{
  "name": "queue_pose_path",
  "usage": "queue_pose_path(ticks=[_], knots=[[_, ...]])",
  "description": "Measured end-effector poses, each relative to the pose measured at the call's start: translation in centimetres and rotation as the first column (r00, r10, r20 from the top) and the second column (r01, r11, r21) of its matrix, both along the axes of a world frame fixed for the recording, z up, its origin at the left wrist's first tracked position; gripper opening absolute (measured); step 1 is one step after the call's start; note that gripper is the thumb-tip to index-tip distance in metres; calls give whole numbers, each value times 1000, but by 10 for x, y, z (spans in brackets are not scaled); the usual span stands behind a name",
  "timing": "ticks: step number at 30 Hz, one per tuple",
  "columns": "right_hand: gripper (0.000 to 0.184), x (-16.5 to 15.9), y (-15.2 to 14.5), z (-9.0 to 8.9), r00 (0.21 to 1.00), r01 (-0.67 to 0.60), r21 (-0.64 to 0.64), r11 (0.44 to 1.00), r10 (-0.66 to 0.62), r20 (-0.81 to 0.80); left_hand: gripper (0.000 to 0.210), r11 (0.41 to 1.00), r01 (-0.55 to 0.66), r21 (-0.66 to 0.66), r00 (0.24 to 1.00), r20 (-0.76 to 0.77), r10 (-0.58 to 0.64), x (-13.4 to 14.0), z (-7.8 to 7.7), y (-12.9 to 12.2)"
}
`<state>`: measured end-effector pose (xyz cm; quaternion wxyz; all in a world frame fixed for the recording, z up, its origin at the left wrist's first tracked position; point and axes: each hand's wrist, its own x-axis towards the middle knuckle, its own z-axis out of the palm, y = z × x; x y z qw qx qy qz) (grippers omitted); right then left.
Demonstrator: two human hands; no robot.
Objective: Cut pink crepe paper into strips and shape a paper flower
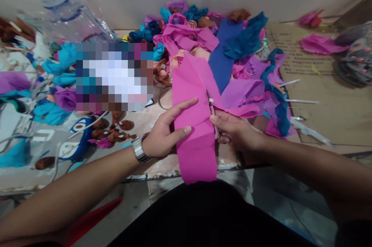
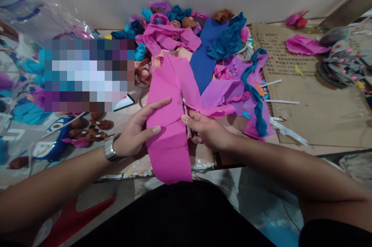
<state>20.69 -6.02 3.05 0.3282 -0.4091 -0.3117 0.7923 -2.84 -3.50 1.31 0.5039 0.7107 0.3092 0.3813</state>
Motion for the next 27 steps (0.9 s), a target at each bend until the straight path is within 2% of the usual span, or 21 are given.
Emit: queue_pose_path(ticks=[6, 11, 14, 17, 19, 23, 27], knots=[[44, 0, 0, 1, 1000, 4, 5, 1000, -4, 2, 61, 1000, 10, -16, 1000, 16, -9, 0, 0, 1], [45, 0, -1, -1, 1000, -3, 3, 1000, 3, 9, 59, 997, -49, -59, 993, 109, 55, -1, -12, 19], [49, -1, -2, -2, 1000, -9, -8, 1000, 9, 14, 54, 971, -100, -216, 976, 170, 138, 0, -17, 29], [49, -2, -2, -4, 999, -23, -1, 1000, 23, 31, 54, 932, -137, -336, 963, 174, 205, 3, -15, 31], [47, -2, -3, -4, 999, -31, 15, 999, 30, 24, 58, 928, -179, -326, 961, 144, 236, 4, -12, 28], [44, -2, -2, -4, 1000, -23, 28, 999, 23, 16, 63, 948, -252, -197, 954, 116, 278, 5, -7, 20], [51, -1, -2, -1, 999, -21, 18, 1000, 20, 34, 69, 963, -258, -81, 958, 109, 266, 4, -7, 16]])
